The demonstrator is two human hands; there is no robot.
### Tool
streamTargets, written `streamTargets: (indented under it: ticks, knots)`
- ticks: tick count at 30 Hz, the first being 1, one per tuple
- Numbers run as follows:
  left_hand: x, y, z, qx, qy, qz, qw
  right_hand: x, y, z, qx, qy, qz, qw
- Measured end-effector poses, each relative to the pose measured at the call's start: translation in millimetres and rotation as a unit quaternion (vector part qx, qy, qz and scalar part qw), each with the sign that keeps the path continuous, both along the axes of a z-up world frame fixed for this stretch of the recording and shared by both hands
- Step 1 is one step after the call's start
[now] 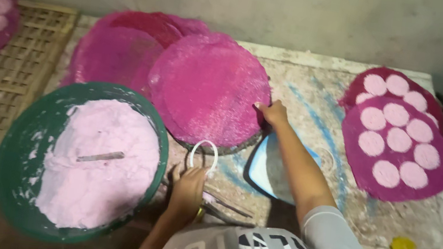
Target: The person scoops pink dough from a green basin and presses it into a handheld metal mold. They then release the shaped dough onto a pink mat, repeating the process to form multiple round pieces.
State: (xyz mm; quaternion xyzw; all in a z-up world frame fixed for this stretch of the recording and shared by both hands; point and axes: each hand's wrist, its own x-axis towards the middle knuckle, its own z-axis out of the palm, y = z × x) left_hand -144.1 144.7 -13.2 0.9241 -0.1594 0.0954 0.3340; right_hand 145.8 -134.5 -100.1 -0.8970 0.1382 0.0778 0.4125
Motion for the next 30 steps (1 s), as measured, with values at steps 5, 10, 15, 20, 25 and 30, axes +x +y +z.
streamTargets:
  ticks: [5, 10, 15, 20, 25, 30]
  knots:
    - [-8.7, 11.6, -0.2, 0.0, 0.022, 0.08, 0.997, 18.6, 19.2, -2.9, 0.224, 0.04, -0.116, 0.967]
    - [-4.8, -2.8, 30.7, -0.067, -0.081, 0.021, 0.994, 4.0, 12.9, 10.4, 0.493, -0.041, -0.053, 0.868]
    - [4.8, -29.5, 77.5, -0.097, -0.103, -0.026, 0.99, -59.9, -49.8, 52.5, 0.557, -0.077, -0.049, 0.826]
    - [15.1, -42.5, 85.4, -0.054, -0.086, -0.075, 0.992, -173.8, -154.2, 64.6, 0.538, -0.108, -0.16, 0.821]
    - [24.3, -70.3, 48.1, -0.008, -0.054, -0.128, 0.99, -279.3, -213.1, 35.0, 0.5, -0.119, -0.174, 0.84]
    - [30.6, -102.1, 12.3, 0.06, 0.004, -0.213, 0.975, -314.5, -218.8, -1.2, 0.501, -0.098, -0.188, 0.839]
